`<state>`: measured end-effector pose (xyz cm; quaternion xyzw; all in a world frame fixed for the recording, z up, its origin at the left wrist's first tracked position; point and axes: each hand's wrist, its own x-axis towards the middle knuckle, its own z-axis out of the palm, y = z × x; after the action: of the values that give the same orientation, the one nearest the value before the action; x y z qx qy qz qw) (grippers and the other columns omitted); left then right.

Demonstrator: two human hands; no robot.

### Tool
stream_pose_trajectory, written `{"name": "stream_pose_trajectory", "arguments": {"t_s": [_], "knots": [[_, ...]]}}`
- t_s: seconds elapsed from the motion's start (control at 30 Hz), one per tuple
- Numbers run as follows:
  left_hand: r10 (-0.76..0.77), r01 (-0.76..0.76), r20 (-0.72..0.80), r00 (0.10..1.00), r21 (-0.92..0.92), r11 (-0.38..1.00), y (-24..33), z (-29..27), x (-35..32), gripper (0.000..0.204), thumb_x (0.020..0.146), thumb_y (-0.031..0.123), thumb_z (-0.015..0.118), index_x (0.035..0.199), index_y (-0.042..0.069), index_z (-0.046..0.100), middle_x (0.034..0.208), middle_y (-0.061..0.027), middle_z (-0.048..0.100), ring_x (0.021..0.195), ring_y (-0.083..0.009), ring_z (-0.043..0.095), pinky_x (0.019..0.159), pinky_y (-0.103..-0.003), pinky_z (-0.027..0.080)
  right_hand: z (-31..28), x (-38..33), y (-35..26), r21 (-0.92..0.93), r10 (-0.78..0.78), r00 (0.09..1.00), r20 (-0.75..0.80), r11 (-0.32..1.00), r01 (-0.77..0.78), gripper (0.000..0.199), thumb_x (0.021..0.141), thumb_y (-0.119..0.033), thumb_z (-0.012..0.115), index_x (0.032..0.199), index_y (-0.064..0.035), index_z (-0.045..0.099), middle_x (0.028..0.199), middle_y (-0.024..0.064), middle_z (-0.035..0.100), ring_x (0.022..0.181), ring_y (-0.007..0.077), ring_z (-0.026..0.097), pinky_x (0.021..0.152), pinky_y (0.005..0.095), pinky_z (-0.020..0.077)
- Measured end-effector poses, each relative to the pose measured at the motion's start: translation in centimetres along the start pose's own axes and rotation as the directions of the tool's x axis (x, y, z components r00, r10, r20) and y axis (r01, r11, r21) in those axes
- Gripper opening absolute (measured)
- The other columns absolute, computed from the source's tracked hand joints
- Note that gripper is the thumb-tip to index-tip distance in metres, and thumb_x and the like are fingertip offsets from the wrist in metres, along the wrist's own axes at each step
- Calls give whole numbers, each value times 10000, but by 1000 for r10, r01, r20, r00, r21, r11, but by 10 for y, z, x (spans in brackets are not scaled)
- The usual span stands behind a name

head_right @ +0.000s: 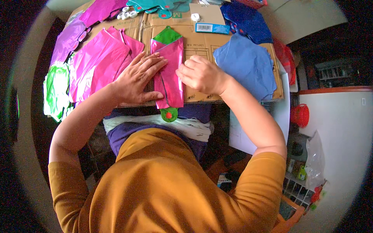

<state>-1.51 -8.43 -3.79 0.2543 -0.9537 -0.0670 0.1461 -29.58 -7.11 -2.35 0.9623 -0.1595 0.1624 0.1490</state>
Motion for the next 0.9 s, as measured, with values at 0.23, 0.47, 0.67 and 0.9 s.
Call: {"name": "stream_pose_trajectory", "arguments": {"t_s": [0.23,0.47,0.67,0.9], "knots": [[82,-81,68,994,-23,996,-2,-8,-8,965,804,699,621,1429,-5,408,1462,-188,435,1443,-320,336,1220,-503,176,1,-2,-9,33,-16,1000,-14,999,16,268,781,-157,620,992,-9,693,1060,103,684,1008,236,636,902,377,501],[100,-88,150,984,-80,993,1,-17,-22,1198,526,595,855,1464,45,351,1493,-152,396,1453,-315,321,1212,-556,178,-9,3,-56,216,303,953,25,929,-301,547,720,-197,671,1215,31,625,1230,172,632,1152,311,586,1057,478,417],[135,-125,117,984,-95,988,-9,-14,-11,1086,593,624,816,1410,35,409,1473,-140,425,1458,-289,315,1226,-506,169,16,6,-93,-44,372,927,-37,927,-373,438,865,-210,545,1234,10,630,1281,187,607,1219,350,551,1100,493,392],[139,-136,50,989,-68,988,-5,-15,-17,988,657,559,797,1412,35,434,1478,-153,418,1456,-332,311,1214,-521,184,14,6,-103,93,419,905,-71,906,-412,401,850,-117,544,1220,-18,663,1285,146,638,1190,309,595,1056,473,437]]}}
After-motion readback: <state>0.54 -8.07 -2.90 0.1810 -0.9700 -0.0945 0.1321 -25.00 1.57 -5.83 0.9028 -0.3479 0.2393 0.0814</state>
